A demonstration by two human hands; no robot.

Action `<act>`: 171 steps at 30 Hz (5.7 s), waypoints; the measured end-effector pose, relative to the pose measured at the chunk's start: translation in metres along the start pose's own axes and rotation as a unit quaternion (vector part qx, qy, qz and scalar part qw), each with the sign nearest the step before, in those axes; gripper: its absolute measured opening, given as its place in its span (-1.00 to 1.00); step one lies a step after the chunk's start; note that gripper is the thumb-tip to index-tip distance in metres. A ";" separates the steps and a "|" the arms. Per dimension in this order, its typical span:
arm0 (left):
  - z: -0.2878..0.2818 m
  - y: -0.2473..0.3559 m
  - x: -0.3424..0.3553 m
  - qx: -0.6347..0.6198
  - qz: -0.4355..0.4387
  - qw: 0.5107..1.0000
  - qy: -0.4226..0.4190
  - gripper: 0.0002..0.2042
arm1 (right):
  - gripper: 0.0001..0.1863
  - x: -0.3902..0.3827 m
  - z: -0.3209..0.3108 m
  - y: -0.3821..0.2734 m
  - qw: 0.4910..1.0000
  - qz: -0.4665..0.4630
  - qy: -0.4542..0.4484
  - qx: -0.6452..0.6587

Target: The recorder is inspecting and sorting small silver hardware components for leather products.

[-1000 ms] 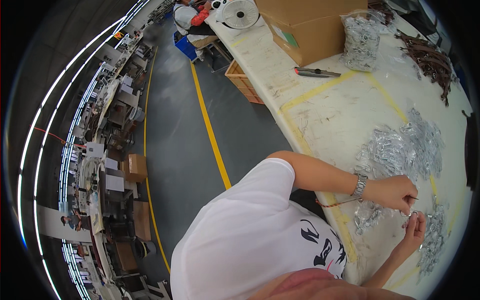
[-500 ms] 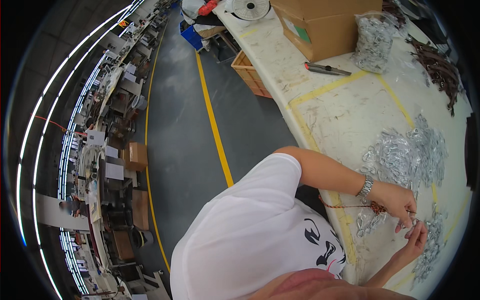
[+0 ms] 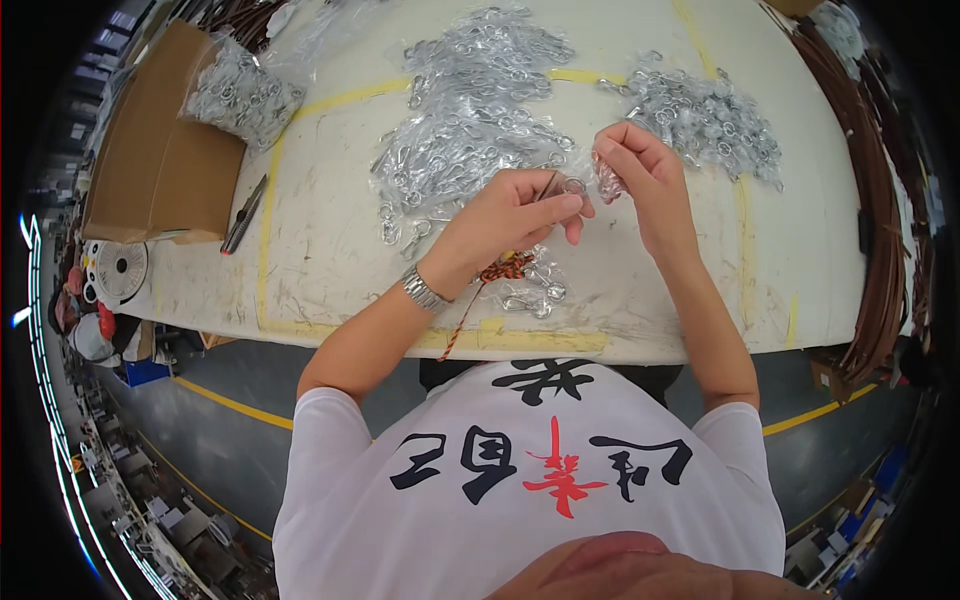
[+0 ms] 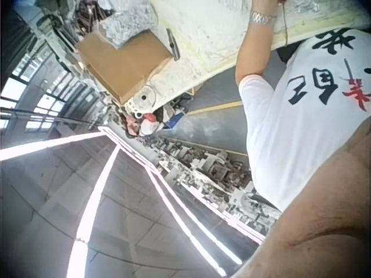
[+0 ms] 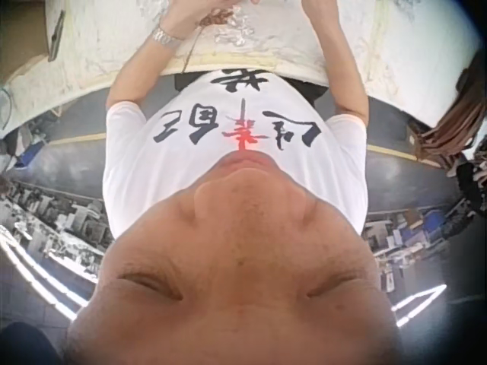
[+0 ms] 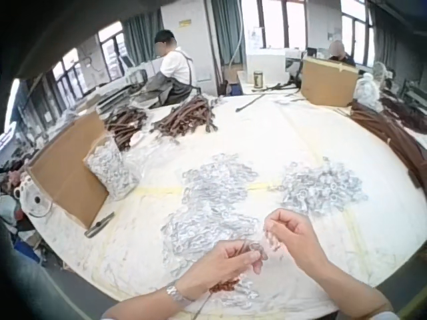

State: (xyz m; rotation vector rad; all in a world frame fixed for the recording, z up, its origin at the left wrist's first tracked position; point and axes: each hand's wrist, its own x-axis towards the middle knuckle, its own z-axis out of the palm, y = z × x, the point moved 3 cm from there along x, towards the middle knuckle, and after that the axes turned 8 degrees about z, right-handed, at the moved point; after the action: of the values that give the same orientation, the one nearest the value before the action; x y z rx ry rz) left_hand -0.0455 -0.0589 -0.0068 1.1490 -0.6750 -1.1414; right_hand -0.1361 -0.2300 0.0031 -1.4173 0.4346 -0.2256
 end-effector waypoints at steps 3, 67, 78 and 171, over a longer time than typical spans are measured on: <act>0.003 -0.002 0.000 0.006 0.038 0.998 0.048 -0.82 | -0.79 -0.005 0.000 0.005 0.998 0.018 0.012 0.064; 0.006 0.002 -0.004 0.063 0.139 0.964 0.217 -0.70 | -0.62 -0.012 0.023 0.027 0.987 0.033 0.012 0.156; 0.006 -0.012 -0.003 0.005 0.135 0.966 0.222 -0.72 | -0.63 -0.016 0.038 0.023 0.986 0.014 -0.026 0.167; -0.052 0.029 -0.007 0.249 0.174 0.925 0.229 -0.79 | -0.82 0.068 0.032 0.021 0.650 -0.215 -0.001 -0.729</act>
State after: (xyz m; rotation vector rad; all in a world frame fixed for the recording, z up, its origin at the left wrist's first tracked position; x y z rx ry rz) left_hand 0.0080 -0.0347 0.0045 1.5812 -0.7802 -0.3729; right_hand -0.0631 -0.2252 -0.0257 -3.1562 0.2026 -0.2519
